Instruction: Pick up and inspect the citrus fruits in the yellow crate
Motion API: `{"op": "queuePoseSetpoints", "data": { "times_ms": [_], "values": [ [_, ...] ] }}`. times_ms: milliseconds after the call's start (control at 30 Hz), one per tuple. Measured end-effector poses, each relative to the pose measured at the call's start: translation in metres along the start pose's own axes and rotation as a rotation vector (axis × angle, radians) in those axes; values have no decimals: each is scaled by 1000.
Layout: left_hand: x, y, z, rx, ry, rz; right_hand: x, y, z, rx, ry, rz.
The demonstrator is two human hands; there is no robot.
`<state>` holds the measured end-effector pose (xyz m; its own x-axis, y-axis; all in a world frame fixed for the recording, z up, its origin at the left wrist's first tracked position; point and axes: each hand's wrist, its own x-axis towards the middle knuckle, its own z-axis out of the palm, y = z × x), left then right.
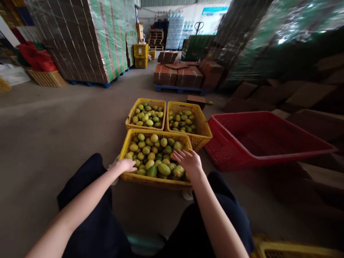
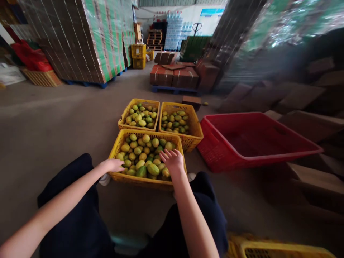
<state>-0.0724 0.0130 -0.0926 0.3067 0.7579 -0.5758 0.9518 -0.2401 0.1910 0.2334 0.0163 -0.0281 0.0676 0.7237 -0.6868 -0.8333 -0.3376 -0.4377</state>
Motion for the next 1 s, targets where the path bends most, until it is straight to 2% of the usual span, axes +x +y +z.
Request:
{"op": "queuePoseSetpoints", "data": {
  "times_ms": [200, 367, 633, 800, 1000],
  "values": [
    [35, -11, 21, -111, 21, -42, -8, -8, -4, 23, -55, -26],
    [61, -7, 40, -177, 111, -103, -22, -12, -1, 48, -102, -18],
    [94, -7, 60, -296, 137, -194, -35, -27, 1, 78, -206, -32],
    [99, -9, 56, -329, 130, -174, -46, -28, 4, 78, -188, -36],
    [81, -12, 51, -411, 180, -175, -46, -27, 1, 66, -205, -25]
  ]
}}
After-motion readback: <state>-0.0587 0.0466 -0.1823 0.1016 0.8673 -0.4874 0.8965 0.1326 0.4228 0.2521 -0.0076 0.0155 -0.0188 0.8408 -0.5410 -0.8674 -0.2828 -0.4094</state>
